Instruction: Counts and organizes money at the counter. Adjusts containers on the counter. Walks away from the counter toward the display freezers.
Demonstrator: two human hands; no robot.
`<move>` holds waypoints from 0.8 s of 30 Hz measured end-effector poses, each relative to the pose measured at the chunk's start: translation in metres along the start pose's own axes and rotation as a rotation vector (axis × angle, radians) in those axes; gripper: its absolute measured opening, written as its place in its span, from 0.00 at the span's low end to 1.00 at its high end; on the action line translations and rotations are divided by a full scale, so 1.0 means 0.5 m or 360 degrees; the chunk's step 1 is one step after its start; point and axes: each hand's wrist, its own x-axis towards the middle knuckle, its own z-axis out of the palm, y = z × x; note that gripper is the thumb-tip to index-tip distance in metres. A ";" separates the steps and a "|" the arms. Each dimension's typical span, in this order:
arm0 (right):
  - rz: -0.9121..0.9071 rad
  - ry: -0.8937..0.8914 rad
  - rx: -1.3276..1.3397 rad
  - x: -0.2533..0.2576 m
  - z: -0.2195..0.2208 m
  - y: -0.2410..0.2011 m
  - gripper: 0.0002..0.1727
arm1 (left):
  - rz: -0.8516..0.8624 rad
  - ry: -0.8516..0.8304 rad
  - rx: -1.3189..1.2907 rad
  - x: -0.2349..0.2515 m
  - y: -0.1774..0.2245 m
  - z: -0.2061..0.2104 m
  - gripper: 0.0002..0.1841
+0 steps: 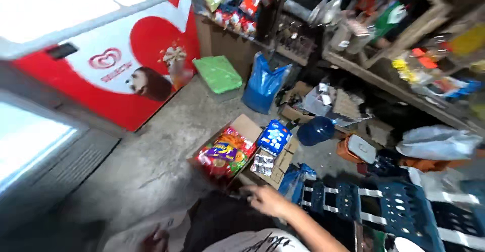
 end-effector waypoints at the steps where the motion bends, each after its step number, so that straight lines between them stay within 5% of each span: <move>1: 0.0049 -0.0071 0.0007 0.008 -0.002 0.014 0.26 | 0.0040 0.0049 -0.0115 0.010 0.010 0.006 0.16; 8: 0.0241 -0.0313 -0.0173 0.113 -0.046 -0.021 0.26 | 0.0277 0.0389 -0.0143 0.031 0.114 0.170 0.17; 13: 0.0249 -0.0191 -0.0347 0.238 -0.062 -0.135 0.25 | 0.0399 -0.0150 0.0037 0.069 0.267 0.281 0.20; 19: 0.0377 0.0058 -0.0131 0.432 -0.058 -0.229 0.24 | 0.0461 -0.0959 0.0552 0.172 0.540 0.422 0.20; 24: 0.0384 0.0028 -0.0095 0.558 -0.037 -0.384 0.23 | 0.0284 -0.1141 0.0652 0.210 0.743 0.522 0.23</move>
